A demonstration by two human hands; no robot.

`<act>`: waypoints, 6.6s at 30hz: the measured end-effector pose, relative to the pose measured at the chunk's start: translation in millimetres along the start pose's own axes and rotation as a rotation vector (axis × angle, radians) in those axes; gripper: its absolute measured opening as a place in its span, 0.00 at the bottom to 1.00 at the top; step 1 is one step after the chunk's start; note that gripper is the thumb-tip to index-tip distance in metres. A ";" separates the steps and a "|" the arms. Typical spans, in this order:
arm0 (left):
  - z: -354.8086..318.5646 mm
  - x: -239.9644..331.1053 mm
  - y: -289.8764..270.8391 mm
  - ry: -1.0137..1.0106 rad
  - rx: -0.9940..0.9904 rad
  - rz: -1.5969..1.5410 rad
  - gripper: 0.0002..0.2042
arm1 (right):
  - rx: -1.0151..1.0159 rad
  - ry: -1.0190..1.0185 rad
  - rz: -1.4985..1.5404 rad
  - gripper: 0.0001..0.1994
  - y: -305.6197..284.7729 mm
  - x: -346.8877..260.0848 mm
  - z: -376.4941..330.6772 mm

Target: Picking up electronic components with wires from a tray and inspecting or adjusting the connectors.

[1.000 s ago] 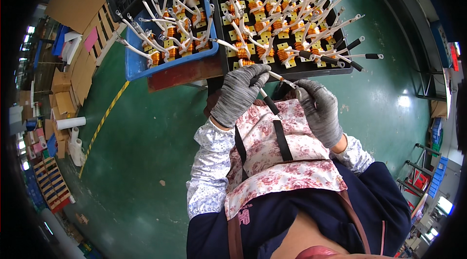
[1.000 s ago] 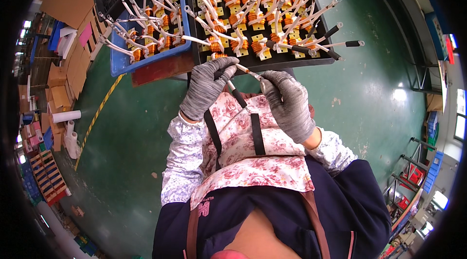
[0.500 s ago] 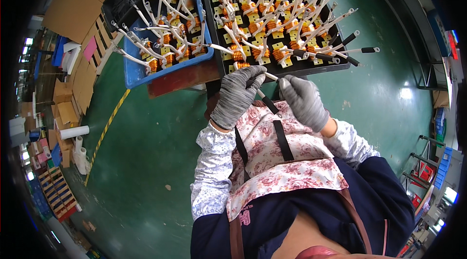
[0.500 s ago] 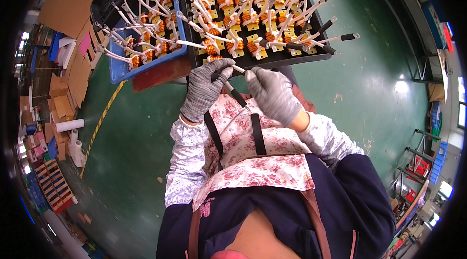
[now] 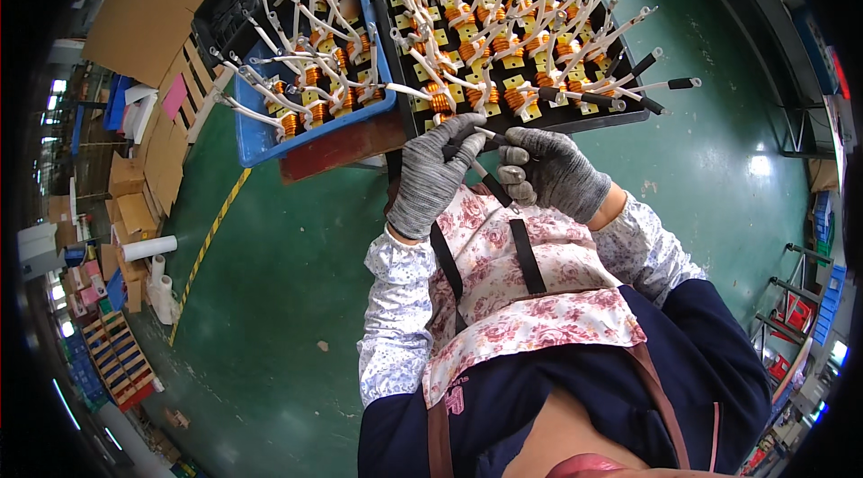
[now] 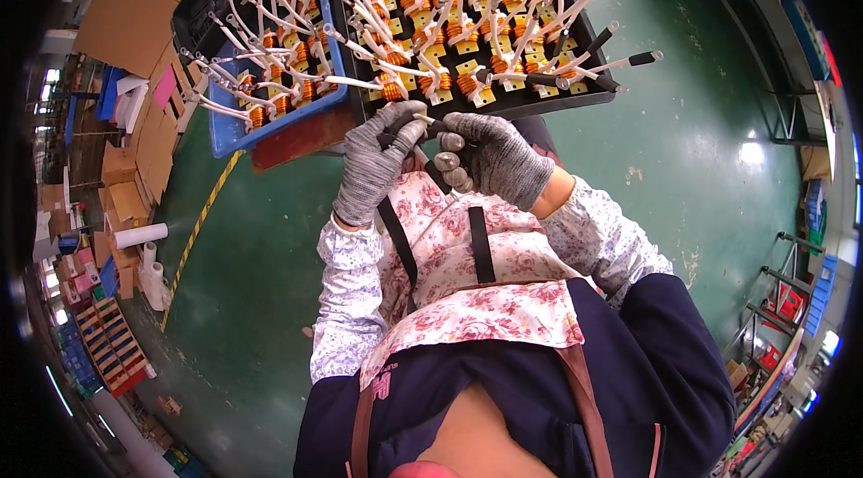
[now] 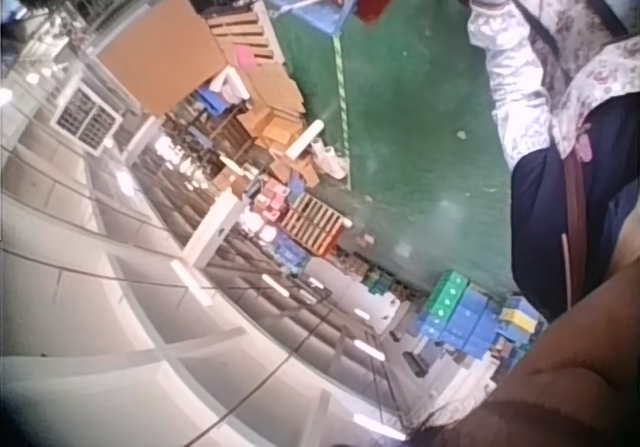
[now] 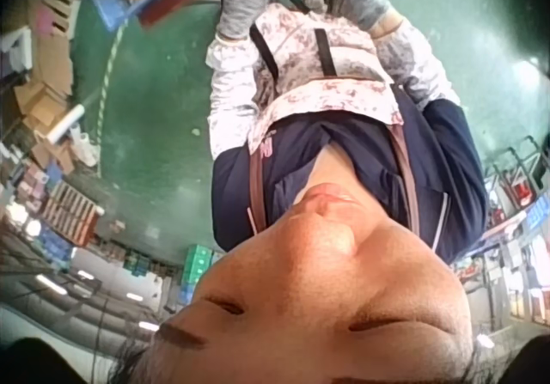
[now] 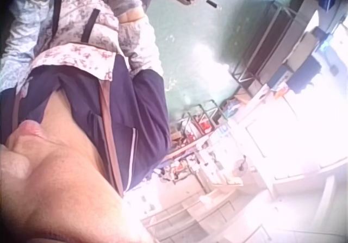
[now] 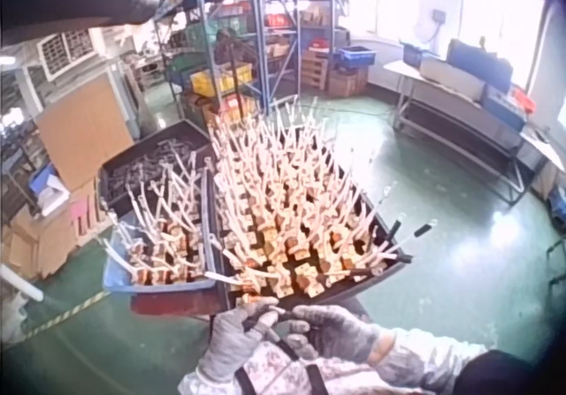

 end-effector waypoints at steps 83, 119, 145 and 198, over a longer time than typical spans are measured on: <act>-89.6 -107.9 31.7 -0.475 0.074 -0.676 0.07 | 0.316 -0.159 -3.150 0.08 146.8 -65.6 37.7; -90.0 -99.5 33.9 -0.496 -0.019 -0.749 0.10 | 0.004 -0.246 -3.358 0.05 160.6 -35.2 62.2; -88.1 -121.0 40.9 -0.470 0.033 -0.696 0.07 | 0.175 -0.621 -2.164 0.10 149.1 -85.0 37.7; -56.4 8.7 -12.1 -0.019 0.102 -0.846 0.18 | -0.170 -0.819 -1.909 0.21 156.6 -4.7 -7.4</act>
Point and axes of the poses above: each hand's wrist, its own z-axis towards the middle knuckle, its own y-axis out of the palm, x = y × z, the point moved 8 cm from there along z, towards the middle knuckle, and after that the axes turned 9 degrees about z, right-handed, at the moved point
